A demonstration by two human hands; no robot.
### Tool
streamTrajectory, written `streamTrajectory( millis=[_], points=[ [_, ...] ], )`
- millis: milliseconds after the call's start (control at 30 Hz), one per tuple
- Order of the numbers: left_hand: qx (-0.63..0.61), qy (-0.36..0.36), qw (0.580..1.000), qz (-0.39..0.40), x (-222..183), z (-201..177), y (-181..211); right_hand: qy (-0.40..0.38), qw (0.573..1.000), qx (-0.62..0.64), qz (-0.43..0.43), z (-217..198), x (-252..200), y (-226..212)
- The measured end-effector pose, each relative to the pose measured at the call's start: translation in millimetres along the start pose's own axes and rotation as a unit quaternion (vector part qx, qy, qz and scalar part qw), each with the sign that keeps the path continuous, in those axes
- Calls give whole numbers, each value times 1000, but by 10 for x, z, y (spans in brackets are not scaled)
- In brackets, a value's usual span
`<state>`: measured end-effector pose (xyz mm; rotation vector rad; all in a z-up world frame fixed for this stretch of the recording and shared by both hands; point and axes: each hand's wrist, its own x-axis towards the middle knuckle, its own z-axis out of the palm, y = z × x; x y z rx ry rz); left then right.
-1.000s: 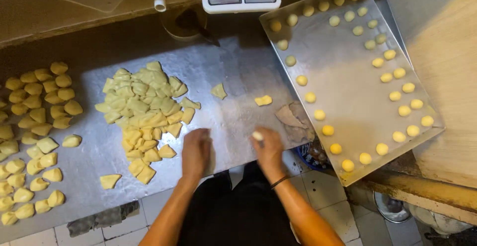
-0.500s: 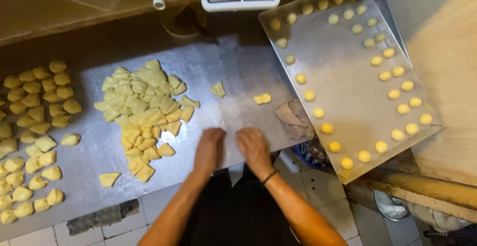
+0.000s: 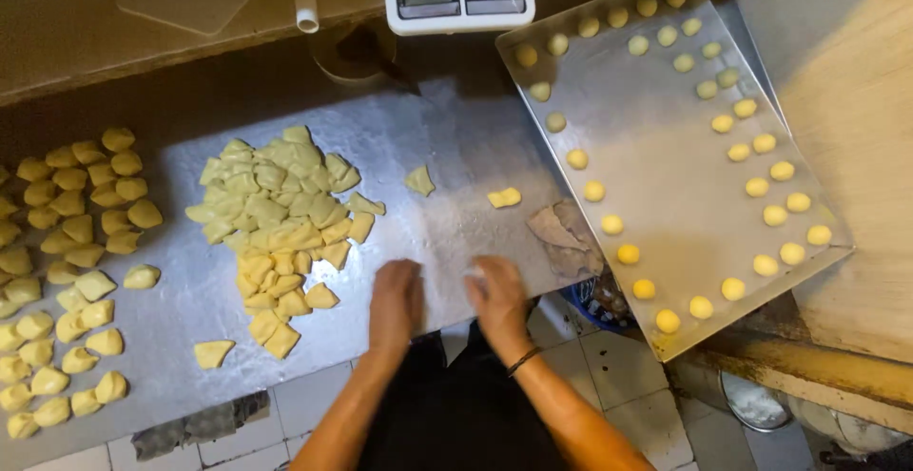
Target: Shaping small pieces of dough into balls and arranging them on a tray.
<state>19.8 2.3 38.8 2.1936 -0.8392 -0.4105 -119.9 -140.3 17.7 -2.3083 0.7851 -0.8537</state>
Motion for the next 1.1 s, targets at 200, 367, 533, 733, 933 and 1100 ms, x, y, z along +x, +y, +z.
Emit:
streamTrajectory(
  millis=[200,367,533,733,933,1100],
  points=[
    [38,-8,996,85,152,-80,-33,-20,996,-36,-85,14,112,-45],
    [22,-32,994,98,-94,273,-13,-59,995,2,-75,189,-156,-157],
    [7,-4,997,79,-11,139,-123,-32,994,-32,-96,194,-160,50],
    [14,-65,997,29,-129,148,-60,-83,994,31,-62,5,-81,-302],
    [-20,-18,998,-57,-171,57,54,-83,996,13,-27,-11,-48,-445],
    [-51,-10,998,-41,-295,287,-21,-82,929,217,290,-48,62,-828]
  ],
)
